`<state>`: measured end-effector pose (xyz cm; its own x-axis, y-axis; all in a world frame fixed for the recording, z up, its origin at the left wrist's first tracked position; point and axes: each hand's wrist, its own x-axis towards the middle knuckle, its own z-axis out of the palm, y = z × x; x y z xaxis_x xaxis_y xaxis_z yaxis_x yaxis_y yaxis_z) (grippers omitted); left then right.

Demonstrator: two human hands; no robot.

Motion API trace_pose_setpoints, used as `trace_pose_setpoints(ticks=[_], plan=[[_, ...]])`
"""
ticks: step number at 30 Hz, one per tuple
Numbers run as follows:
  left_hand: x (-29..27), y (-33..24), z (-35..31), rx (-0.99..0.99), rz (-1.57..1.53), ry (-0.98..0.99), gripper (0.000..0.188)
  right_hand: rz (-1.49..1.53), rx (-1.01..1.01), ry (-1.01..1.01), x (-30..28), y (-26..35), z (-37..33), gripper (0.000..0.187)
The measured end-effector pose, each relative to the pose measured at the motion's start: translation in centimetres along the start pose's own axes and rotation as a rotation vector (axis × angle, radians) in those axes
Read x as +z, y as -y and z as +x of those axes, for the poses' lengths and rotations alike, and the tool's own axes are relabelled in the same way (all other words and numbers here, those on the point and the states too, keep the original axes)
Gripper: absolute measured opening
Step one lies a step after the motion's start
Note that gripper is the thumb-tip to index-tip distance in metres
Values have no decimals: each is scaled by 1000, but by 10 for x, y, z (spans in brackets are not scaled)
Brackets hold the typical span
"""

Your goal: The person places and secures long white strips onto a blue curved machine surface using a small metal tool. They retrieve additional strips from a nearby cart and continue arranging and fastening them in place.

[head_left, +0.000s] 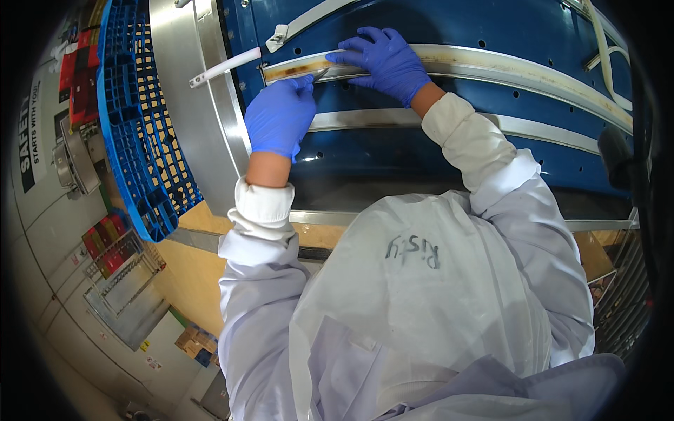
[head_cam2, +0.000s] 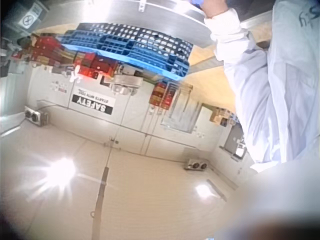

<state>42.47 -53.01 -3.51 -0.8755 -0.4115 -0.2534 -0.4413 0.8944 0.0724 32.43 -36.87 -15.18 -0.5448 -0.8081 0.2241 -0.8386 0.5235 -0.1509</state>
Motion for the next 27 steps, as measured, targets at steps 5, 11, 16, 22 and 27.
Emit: trace_pose_setpoints(ticks=[5, 11, 16, 22, 27], plan=[[1, -10, -1, -65, 11, 26, 29, 48, -15, -29, 2, 0, 2, 60], [6, -11, -4, 0, -43, -73, 31, 42, -6, -43, 3, -1, 1, 59], [-2, -9, -2, -2, -14, 3, 32, 45, 7, -24, 3, -2, 1, 59], [5, -14, 1, 16, -7, 8, 31, 68, 4, -6, 1, 1, 1, 61], [5, -21, -1, -7, -35, 46, 32, 79, -3, -35, 2, 0, 2, 59]])
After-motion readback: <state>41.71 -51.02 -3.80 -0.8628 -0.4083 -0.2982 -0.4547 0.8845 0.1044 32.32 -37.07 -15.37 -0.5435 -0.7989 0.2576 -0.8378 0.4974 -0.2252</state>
